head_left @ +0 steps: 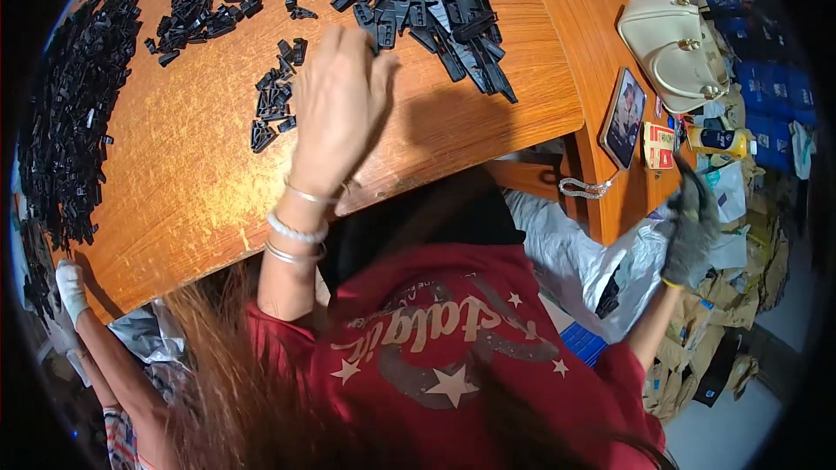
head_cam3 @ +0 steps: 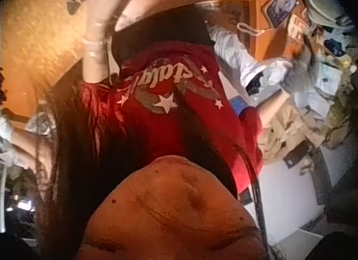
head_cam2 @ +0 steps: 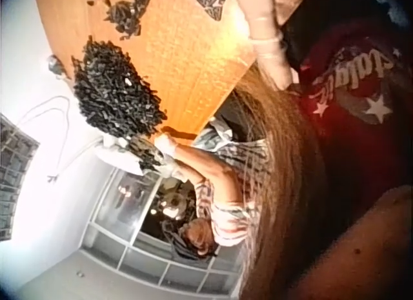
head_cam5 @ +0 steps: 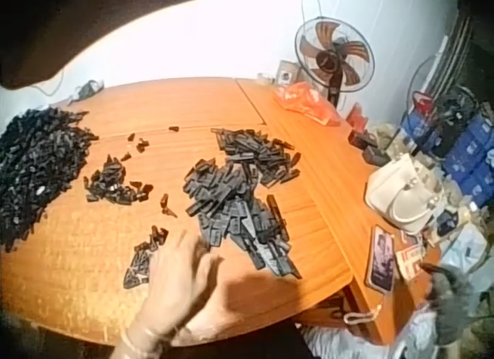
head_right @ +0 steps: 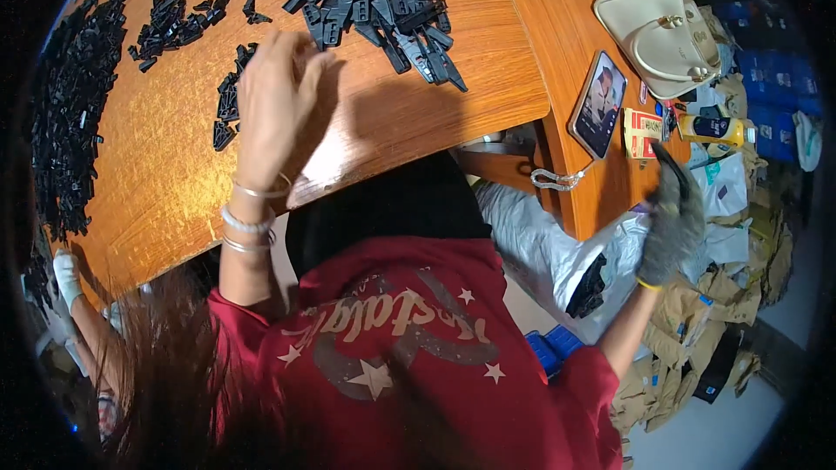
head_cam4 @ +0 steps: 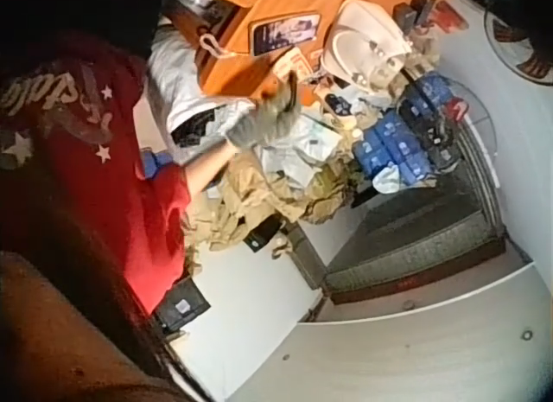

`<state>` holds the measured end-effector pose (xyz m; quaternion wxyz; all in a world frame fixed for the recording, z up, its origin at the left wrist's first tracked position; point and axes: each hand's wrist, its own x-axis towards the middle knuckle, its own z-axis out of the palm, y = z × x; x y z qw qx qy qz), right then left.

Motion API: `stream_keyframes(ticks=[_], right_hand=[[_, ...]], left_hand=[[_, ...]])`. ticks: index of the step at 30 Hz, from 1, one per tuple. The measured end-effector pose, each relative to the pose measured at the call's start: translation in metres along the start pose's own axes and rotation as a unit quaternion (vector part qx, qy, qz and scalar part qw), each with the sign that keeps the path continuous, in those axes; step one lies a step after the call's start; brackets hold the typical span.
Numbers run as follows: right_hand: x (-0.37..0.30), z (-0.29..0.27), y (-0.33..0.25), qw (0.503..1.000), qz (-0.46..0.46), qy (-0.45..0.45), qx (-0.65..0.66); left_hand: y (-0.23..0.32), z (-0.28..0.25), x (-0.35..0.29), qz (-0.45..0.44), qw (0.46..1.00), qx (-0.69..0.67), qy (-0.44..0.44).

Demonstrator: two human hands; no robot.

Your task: Assembling small black plastic hardware components by hand at a workbench.

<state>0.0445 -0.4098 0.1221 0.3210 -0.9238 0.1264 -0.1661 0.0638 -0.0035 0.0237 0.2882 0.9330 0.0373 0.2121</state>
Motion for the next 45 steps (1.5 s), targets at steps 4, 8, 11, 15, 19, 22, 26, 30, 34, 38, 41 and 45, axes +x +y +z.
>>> stream_keyframes(ticks=[4,8,11,15,19,22,26,30,34,38,41,45], right_hand=[[0.017,-0.097,0.077,0.628,0.078,-0.41,-0.657],[0.011,-0.082,0.051,0.76,0.085,-0.389,-0.513],[0.002,-0.034,0.012,0.875,-0.044,-0.358,-0.323],[-0.002,0.047,-0.015,0.805,-0.436,-0.365,-0.167],[-0.024,0.118,-0.079,0.773,-0.396,-0.483,-0.107],[-0.033,0.156,-0.089,0.734,-0.474,-0.475,-0.102],[-0.043,0.17,-0.097,0.735,-0.484,-0.47,-0.07],[-0.045,0.171,-0.098,0.761,-0.478,-0.439,0.003],[-0.055,0.172,-0.106,0.86,-0.132,-0.43,0.242],[-0.06,0.18,-0.107,0.793,-0.424,-0.416,0.138],[-0.062,0.183,-0.106,0.797,-0.423,-0.423,0.089],[-0.061,0.188,-0.106,0.79,-0.396,-0.466,0.044]], left_hand=[[-0.034,0.012,0.038,0.039,0.999,0.031,-0.013],[-0.063,0.034,0.079,0.113,0.992,0.02,0.052],[-0.077,0.044,0.087,0.119,0.989,0.078,-0.034],[-0.062,0.04,0.06,0.123,0.991,0.028,-0.053],[-0.039,0.022,0.022,0.112,0.991,0.029,-0.067],[-0.028,0.012,0.005,0.121,0.989,0.068,-0.052],[-0.02,0.01,0.0,0.156,0.987,0.041,0.025],[-0.008,0.005,0.0,0.165,0.982,0.021,0.092],[0.012,-0.007,-0.035,0.151,0.986,-0.063,0.037],[0.021,-0.003,-0.076,0.152,0.976,-0.158,-0.016],[0.003,-0.015,-0.071,0.092,0.987,-0.117,0.052],[-0.009,-0.025,-0.055,-0.009,0.997,0.045,0.059]])
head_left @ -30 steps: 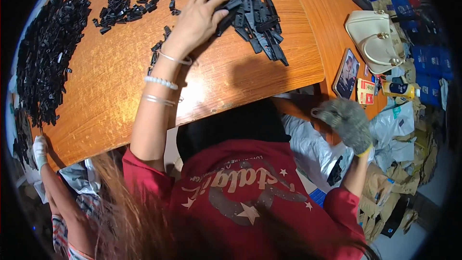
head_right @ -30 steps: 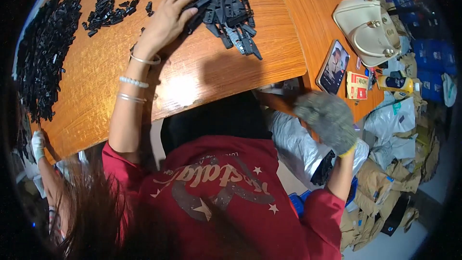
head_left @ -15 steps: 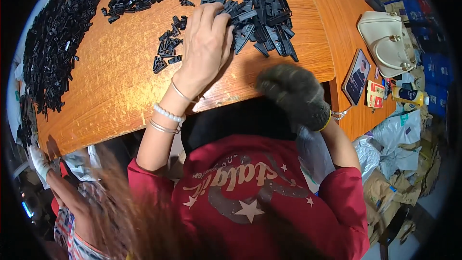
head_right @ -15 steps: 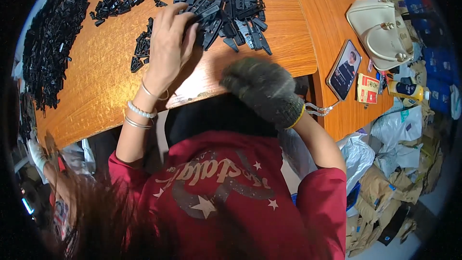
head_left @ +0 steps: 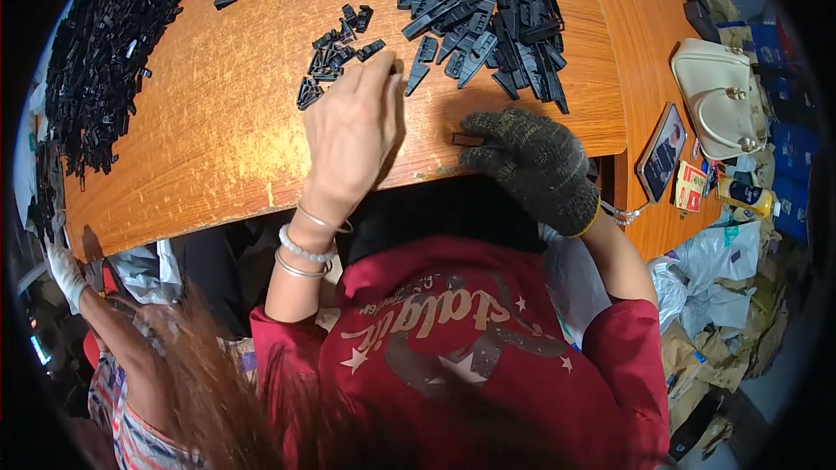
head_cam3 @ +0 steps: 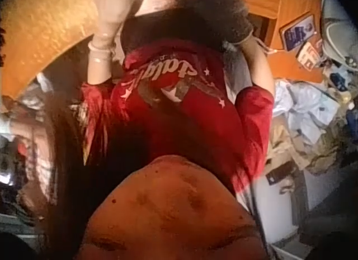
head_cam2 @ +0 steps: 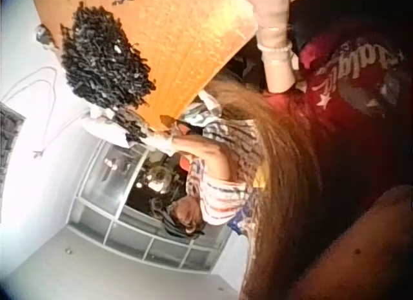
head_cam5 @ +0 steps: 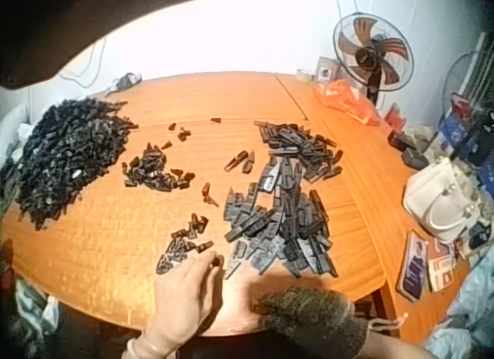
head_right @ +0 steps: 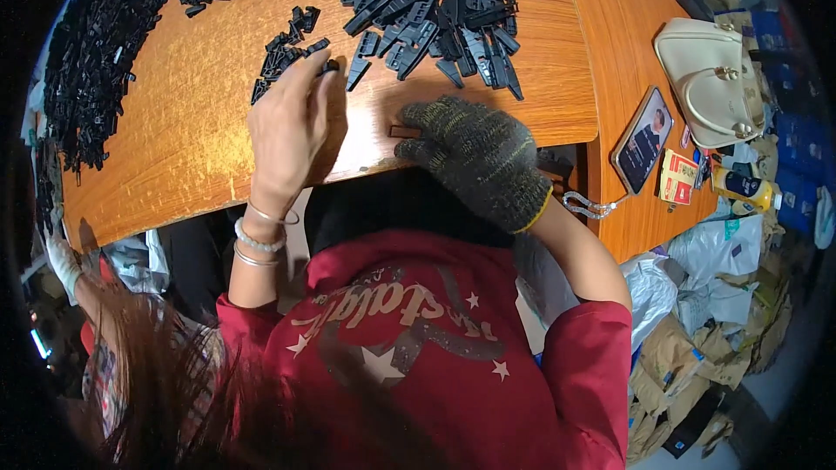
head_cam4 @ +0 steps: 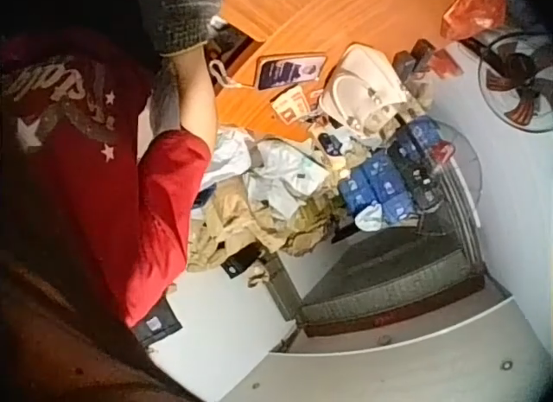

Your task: Assembling small black plastic hardware components by hand at a workbench.

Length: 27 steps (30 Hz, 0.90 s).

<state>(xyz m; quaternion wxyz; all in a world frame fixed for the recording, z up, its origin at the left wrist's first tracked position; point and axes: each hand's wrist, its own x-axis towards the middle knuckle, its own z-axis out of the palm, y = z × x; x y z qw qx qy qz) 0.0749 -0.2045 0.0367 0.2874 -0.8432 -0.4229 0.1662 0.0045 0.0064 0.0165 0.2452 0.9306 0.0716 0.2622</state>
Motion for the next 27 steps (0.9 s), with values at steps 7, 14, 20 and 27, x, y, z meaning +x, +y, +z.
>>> stream_keyframes(ticks=[7,14,20,27], right_hand=[[0.002,0.012,0.004,0.991,0.089,0.029,0.097],[0.012,0.005,0.0,0.991,0.061,0.02,0.118],[0.02,0.009,0.004,0.992,0.05,0.02,0.116],[0.027,0.006,0.003,0.997,0.018,0.025,0.064]], left_hand=[[0.004,0.0,-0.004,-0.02,0.995,0.039,-0.085],[0.001,0.0,-0.023,0.026,0.979,-0.161,-0.126],[-0.005,0.003,-0.021,0.035,0.976,-0.157,-0.147],[-0.006,0.003,-0.017,-0.036,0.965,-0.201,-0.163]])
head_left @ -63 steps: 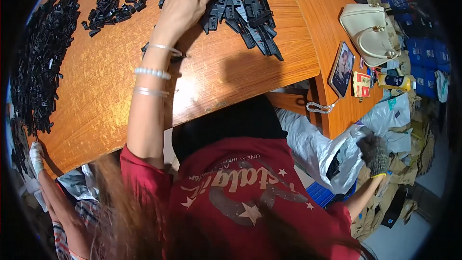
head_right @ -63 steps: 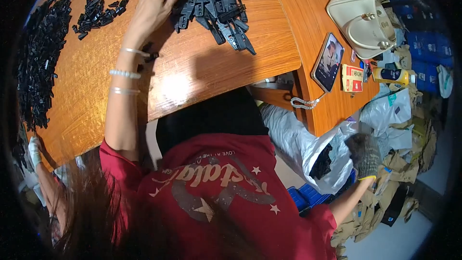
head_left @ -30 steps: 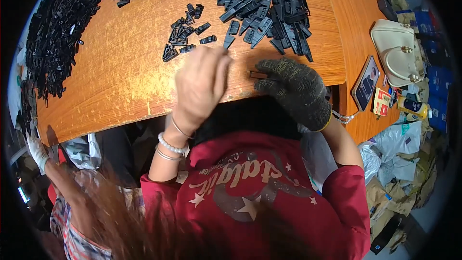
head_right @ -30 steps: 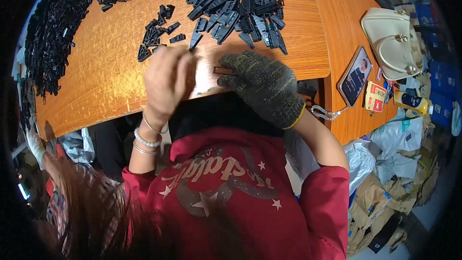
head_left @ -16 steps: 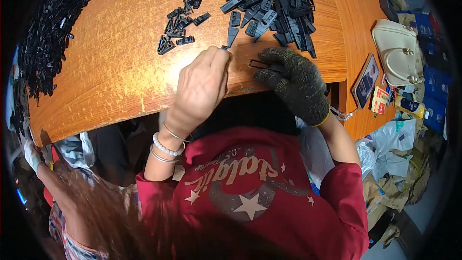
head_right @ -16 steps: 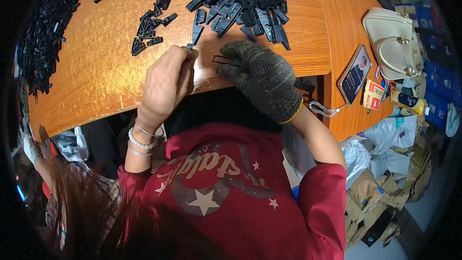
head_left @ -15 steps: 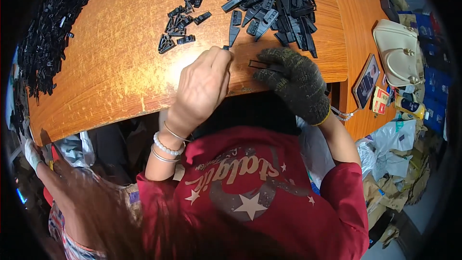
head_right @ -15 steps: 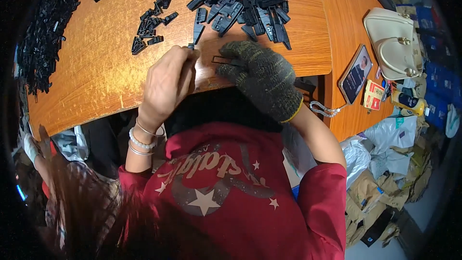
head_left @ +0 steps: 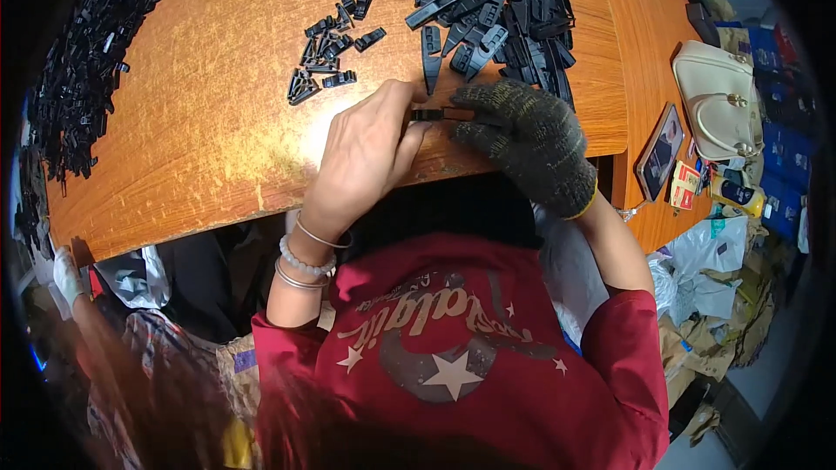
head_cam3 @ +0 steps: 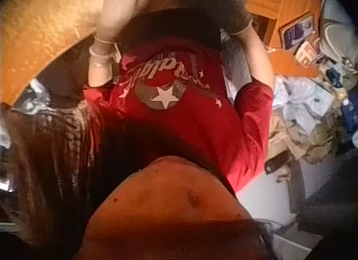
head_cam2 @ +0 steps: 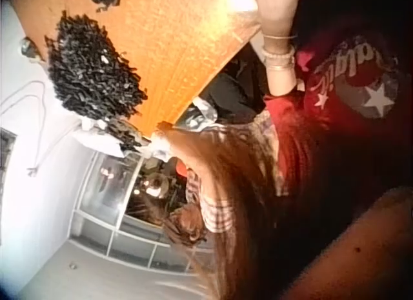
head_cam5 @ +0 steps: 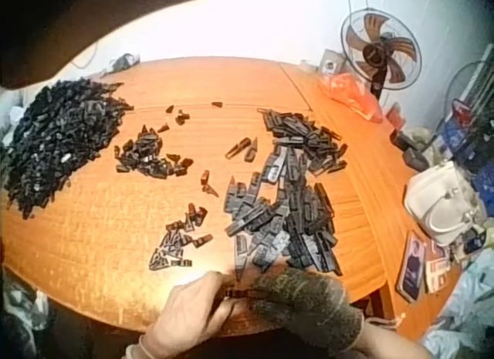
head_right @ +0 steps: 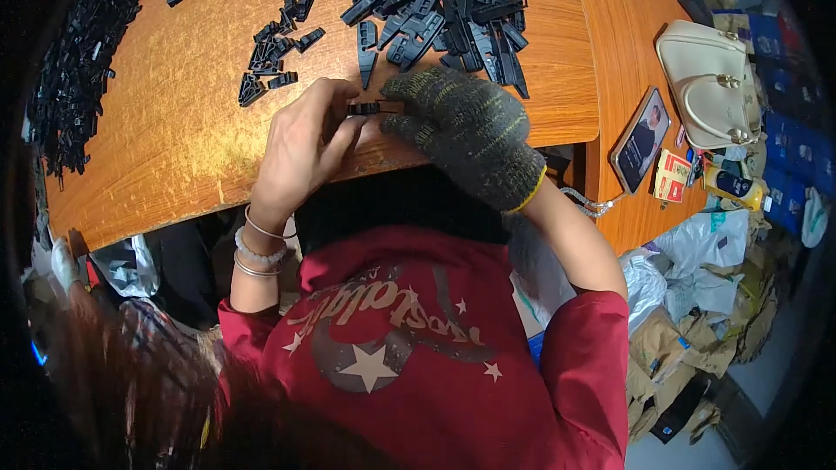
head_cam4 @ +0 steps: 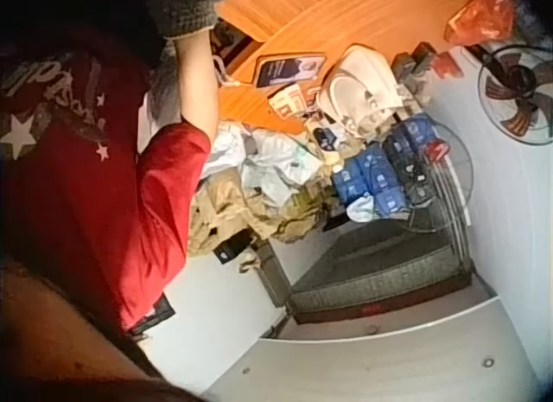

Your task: Assembling small black plastic hardware components by hand at a workbench.

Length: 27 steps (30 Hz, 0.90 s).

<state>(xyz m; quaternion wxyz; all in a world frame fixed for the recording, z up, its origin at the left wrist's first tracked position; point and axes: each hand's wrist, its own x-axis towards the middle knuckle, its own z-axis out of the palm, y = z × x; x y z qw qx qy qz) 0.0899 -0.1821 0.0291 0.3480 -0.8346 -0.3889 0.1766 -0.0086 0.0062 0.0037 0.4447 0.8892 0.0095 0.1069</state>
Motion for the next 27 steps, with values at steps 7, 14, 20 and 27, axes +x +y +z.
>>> stream_keyframes(ticks=[7,14,20,27], right_hand=[[0.007,-0.003,0.003,0.985,-0.113,-0.01,-0.13],[0.011,-0.007,-0.015,0.864,-0.295,0.001,-0.407],[0.034,0.014,-0.018,0.953,-0.283,0.036,-0.1],[0.035,0.013,-0.024,0.947,-0.235,-0.028,-0.218]], left_hand=[[-0.002,0.001,0.002,0.022,0.999,0.026,-0.003],[0.001,-0.001,0.0,0.046,0.998,0.028,-0.02],[-0.001,0.011,-0.004,0.067,0.996,-0.007,0.055],[0.0,0.017,-0.006,0.069,0.995,-0.002,0.074]])
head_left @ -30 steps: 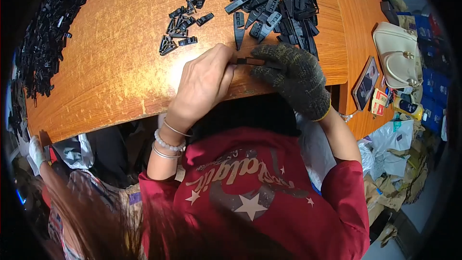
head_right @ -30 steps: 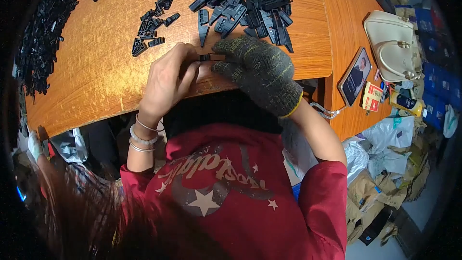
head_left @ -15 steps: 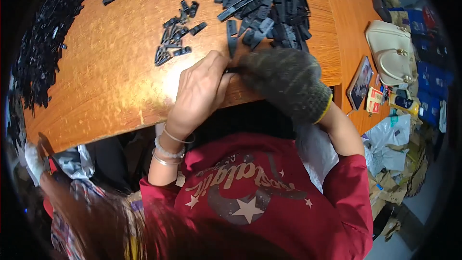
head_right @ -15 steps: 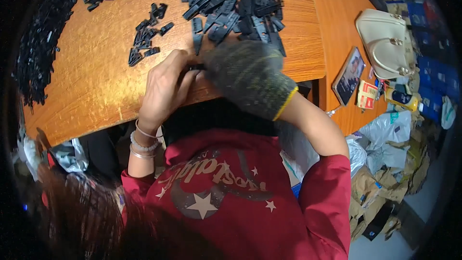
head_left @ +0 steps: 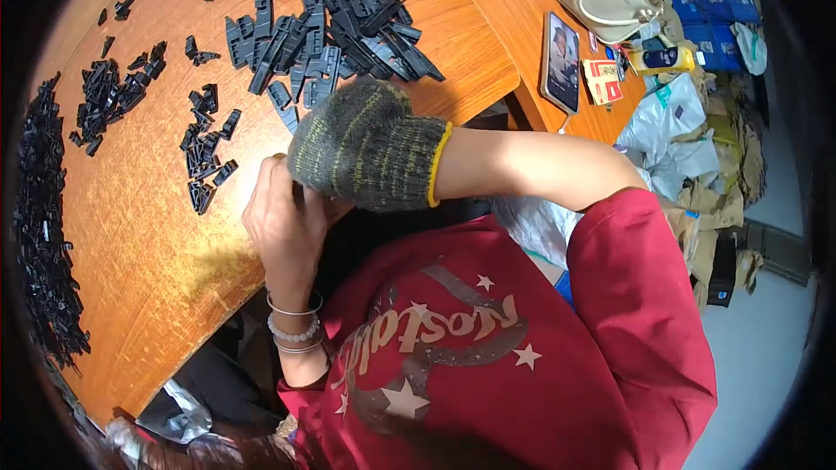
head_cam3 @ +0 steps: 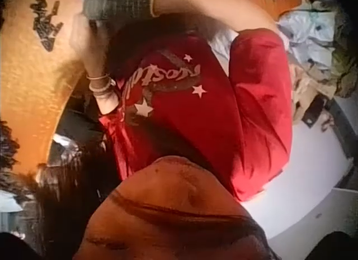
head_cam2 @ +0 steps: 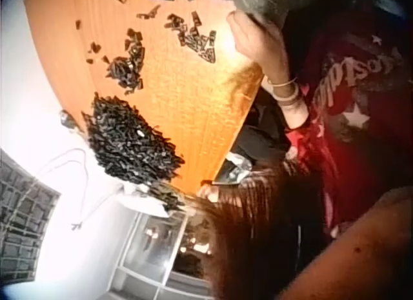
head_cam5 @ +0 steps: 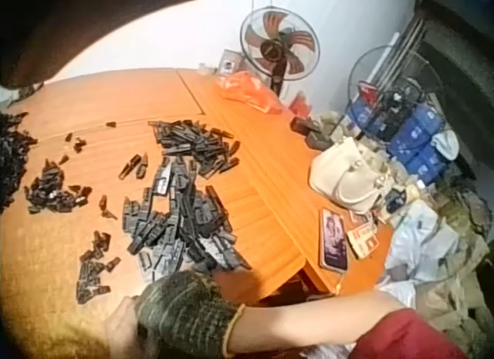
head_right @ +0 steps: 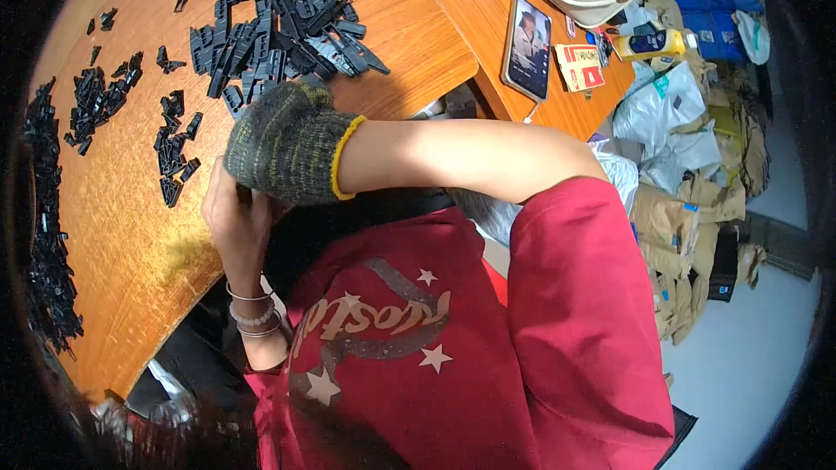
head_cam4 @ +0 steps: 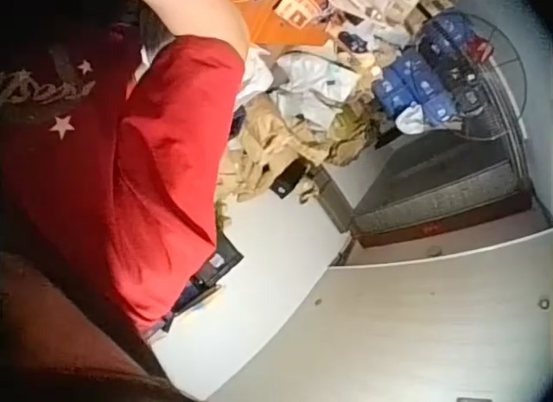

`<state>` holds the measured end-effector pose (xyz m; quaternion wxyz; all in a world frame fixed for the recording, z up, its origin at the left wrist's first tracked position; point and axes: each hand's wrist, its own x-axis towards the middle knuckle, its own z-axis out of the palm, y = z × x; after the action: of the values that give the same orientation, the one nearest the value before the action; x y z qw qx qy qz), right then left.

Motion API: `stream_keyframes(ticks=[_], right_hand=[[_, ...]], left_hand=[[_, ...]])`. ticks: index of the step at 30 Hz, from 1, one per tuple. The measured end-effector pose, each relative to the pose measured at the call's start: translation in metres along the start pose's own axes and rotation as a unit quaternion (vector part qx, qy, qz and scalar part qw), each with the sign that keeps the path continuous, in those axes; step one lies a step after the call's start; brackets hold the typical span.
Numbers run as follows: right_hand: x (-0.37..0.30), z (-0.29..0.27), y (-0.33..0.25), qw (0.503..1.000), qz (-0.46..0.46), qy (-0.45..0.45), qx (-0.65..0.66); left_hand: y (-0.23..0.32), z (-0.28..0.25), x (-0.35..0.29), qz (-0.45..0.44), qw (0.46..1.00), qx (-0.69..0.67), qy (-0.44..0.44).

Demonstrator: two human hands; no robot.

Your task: Assembling small black plastic hardware components by hand at a workbench.

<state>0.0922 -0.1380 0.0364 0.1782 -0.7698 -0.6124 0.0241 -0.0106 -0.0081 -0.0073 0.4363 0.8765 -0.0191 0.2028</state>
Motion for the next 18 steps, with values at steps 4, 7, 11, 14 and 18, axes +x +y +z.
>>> stream_keyframes(ticks=[4,7,11,14,18], right_hand=[[-0.011,0.017,0.001,0.999,0.029,0.028,-0.006],[-0.027,0.023,0.011,0.992,-0.014,0.129,0.003],[-0.053,-0.01,-0.027,0.994,0.086,0.033,-0.055],[-0.07,-0.006,-0.018,0.979,0.091,0.116,0.139],[-0.085,0.01,-0.011,0.917,0.066,0.162,0.358]], left_hand=[[0.003,-0.001,0.001,-0.024,0.999,0.021,-0.015],[0.012,-0.004,0.001,-0.069,0.997,-0.026,-0.013],[0.012,-0.013,-0.02,-0.201,0.953,-0.227,-0.02],[0.016,-0.024,-0.021,-0.197,0.818,-0.536,-0.071],[0.007,-0.006,-0.022,-0.187,0.787,-0.579,-0.105]])
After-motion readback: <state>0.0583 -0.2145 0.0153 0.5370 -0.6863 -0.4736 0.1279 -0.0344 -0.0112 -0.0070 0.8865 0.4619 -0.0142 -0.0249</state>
